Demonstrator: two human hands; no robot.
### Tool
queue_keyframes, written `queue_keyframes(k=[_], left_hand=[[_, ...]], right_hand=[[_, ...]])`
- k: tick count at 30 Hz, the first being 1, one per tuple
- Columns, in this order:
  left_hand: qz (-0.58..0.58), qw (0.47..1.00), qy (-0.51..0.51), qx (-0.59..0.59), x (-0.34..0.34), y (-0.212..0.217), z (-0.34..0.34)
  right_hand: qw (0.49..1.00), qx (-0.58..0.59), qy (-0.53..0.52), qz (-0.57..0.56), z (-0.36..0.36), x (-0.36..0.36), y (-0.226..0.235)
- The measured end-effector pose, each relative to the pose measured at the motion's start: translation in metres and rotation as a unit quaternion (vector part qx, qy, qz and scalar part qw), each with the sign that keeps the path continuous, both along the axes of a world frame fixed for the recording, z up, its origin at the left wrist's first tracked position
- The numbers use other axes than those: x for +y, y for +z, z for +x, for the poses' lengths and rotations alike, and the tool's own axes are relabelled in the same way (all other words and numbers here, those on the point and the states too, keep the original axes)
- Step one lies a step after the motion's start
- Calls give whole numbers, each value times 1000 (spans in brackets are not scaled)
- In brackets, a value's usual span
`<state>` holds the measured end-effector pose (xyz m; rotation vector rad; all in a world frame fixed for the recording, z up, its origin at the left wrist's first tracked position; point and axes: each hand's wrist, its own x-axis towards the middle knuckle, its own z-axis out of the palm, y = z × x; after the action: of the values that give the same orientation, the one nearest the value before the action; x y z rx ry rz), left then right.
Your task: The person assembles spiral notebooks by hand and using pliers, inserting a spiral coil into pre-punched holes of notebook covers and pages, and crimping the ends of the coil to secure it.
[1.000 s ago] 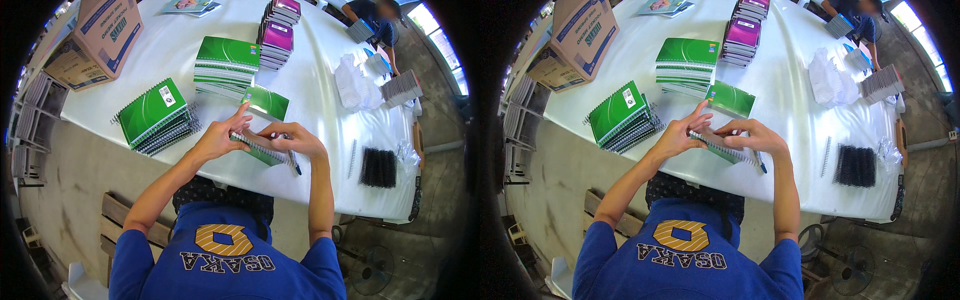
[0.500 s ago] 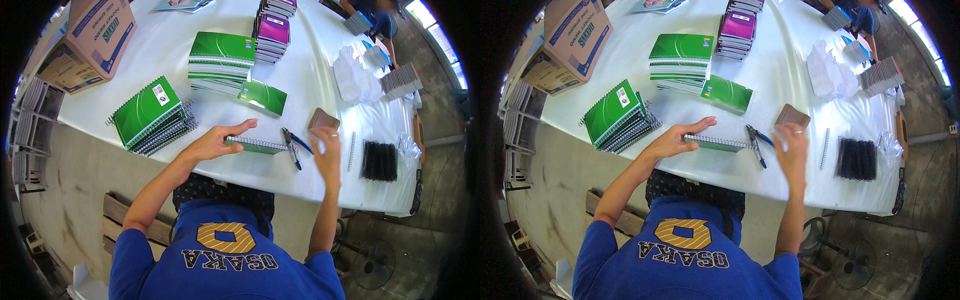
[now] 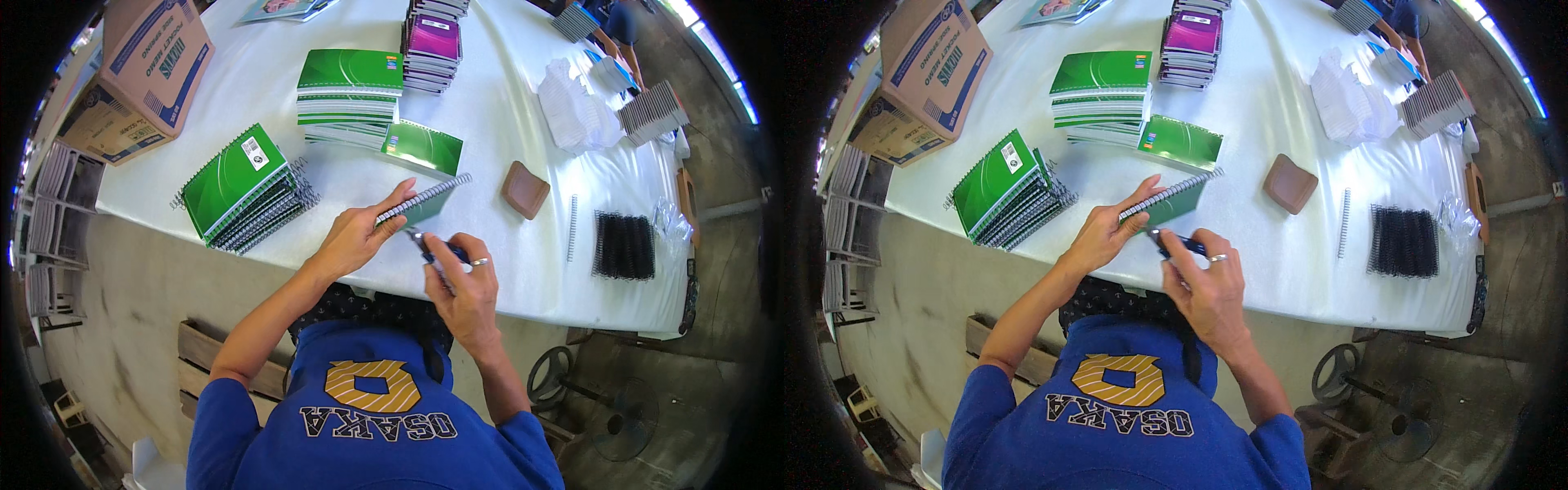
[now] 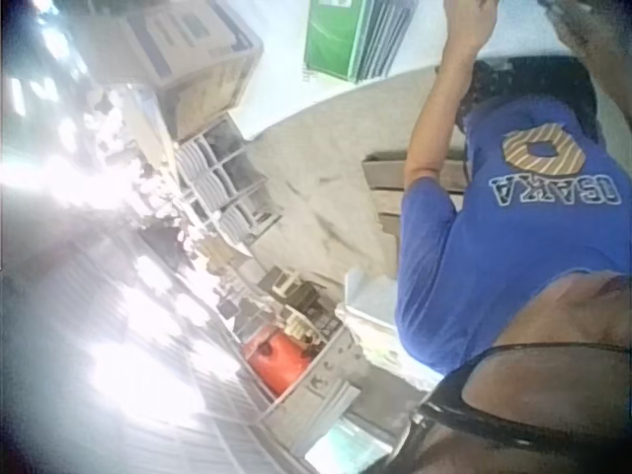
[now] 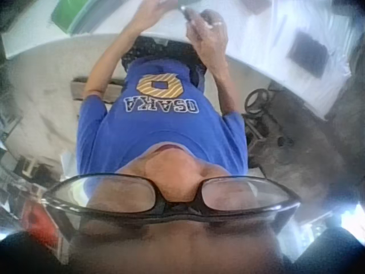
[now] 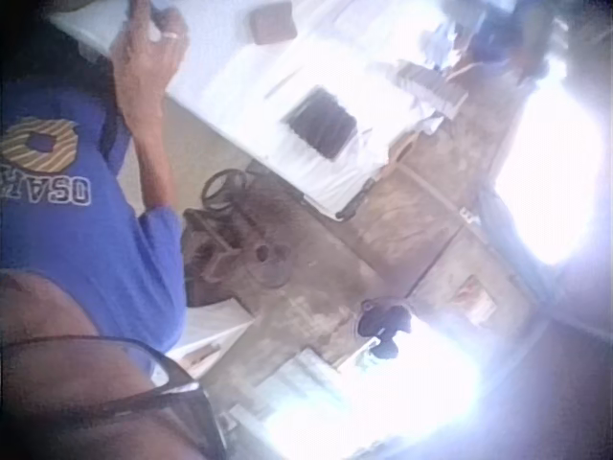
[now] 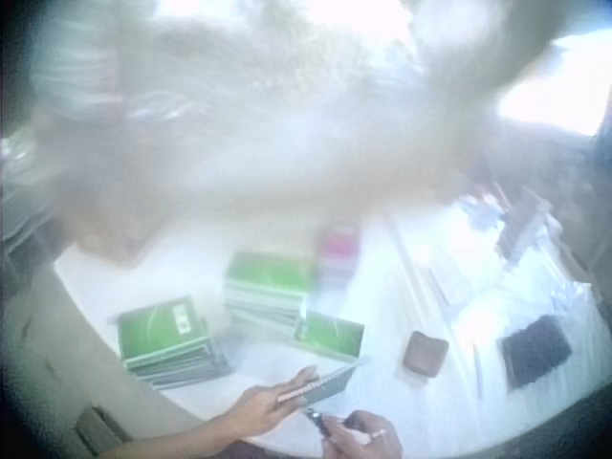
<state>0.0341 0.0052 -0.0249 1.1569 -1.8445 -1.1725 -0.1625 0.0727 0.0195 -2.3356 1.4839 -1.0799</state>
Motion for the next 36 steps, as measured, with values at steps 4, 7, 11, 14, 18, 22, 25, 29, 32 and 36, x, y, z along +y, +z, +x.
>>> queue_keyframes(k=[4,7,11,14,18,22,25,29,32,36], left_hand=[[-109,982,47,-144,5,18,-2],[-159,973,64,-157,7,23,-3],[-223,959,97,-145,7,14,-4],[-214,951,110,-192,8,18,-4],[-309,907,164,-234,11,25,0],[-416,848,140,-296,14,62,15],[-382,869,134,-285,21,110,50],[-286,915,99,-268,14,130,153],[-191,929,46,-314,16,124,207],[-122,921,-89,-360,14,120,211]], right_hand=[[999,13,13,-31,11,-6,6],[999,24,13,-37,12,-8,6],[999,33,16,-29,12,-9,7],[998,-39,33,27,15,-10,4],[714,-407,103,560,1,-26,32],[925,-191,203,258,-11,-31,29],[982,-94,96,133,-25,-42,22],[986,-42,-44,157,-63,-57,-33],[984,169,-50,-3,-85,-68,-50],[988,144,-47,-38,-82,-92,-44]])
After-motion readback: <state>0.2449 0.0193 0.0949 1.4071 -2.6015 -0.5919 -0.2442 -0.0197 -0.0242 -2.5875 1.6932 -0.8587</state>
